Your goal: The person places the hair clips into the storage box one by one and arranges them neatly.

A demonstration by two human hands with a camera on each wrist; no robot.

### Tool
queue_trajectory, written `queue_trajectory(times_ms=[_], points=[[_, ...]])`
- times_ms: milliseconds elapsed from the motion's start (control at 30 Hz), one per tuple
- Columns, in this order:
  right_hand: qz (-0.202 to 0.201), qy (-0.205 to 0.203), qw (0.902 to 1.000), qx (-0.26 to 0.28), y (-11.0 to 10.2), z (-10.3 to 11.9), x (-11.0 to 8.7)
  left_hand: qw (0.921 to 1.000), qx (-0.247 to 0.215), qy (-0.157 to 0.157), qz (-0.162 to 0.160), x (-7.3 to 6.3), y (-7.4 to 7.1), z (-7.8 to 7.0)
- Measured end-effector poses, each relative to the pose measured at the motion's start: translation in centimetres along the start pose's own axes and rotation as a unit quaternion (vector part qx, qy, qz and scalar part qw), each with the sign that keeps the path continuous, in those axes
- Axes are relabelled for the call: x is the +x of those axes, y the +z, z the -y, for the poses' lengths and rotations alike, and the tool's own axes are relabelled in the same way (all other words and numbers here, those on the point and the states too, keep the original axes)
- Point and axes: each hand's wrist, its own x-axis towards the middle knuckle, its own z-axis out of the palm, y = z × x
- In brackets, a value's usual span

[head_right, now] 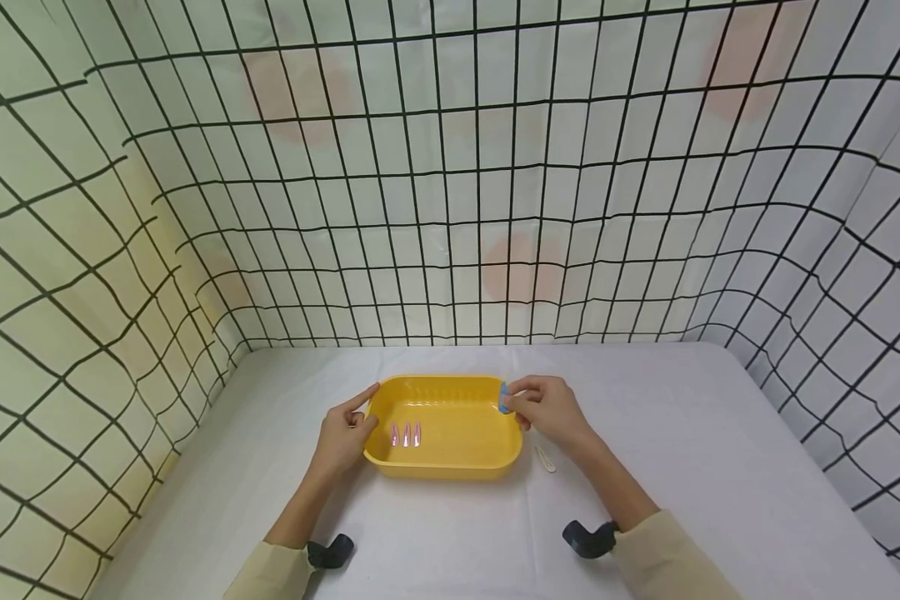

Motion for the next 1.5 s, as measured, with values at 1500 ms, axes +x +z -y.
queue_trajectory(times_ms=[1500], points=[[0.029,0.016,0.999,-0.03,8.3,0.9,3.5,1.0,0.004,0.003,0.001,0.0,-0.1,-0.2]])
